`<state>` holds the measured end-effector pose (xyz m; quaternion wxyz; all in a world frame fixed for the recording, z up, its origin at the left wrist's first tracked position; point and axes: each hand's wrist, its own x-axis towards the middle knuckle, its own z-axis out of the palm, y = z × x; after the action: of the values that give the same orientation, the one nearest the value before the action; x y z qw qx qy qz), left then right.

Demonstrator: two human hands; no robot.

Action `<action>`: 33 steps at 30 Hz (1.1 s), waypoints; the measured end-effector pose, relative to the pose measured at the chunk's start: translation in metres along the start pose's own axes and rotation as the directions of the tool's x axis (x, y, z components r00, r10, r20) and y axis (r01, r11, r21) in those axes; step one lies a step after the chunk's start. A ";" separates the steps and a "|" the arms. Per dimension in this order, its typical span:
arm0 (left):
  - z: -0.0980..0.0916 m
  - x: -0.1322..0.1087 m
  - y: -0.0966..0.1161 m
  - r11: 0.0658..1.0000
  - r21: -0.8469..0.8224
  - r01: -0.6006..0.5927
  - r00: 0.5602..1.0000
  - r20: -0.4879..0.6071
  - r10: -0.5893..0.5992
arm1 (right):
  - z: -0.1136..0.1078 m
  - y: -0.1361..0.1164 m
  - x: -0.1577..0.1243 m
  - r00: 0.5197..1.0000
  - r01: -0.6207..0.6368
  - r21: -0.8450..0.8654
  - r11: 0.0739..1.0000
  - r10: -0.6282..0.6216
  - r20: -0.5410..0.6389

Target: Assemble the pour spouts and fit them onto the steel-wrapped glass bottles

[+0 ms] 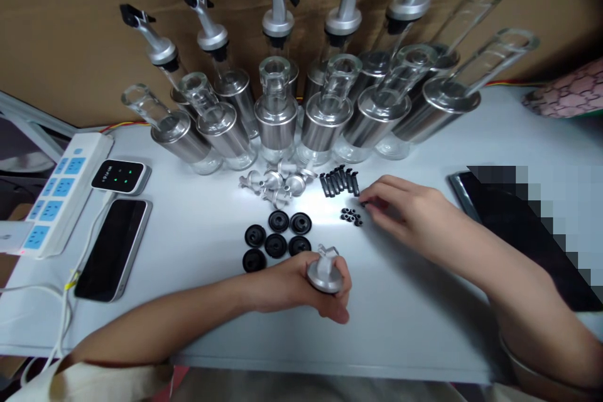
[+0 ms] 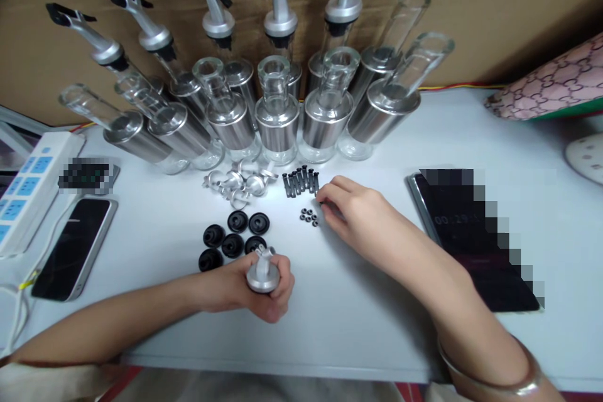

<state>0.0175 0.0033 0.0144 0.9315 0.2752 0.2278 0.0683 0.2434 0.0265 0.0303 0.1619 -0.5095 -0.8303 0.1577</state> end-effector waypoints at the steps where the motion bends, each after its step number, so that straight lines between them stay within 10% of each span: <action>1: 0.000 0.000 0.000 1.000 0.001 -0.002 1.000 0.003 0.002 | 0.001 0.000 0.000 1.000 0.005 0.011 1.000 -0.005 0.009; 33: -0.001 -0.001 0.001 0.998 0.060 0.007 1.000 -0.012 -0.007 | 0.003 -0.010 0.001 0.992 -0.037 0.088 0.995 0.026 0.125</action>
<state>0.0161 0.0038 0.0146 0.9218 0.3018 0.2360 0.0598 0.2335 0.0227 0.0324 0.1306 -0.5038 -0.8226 0.2288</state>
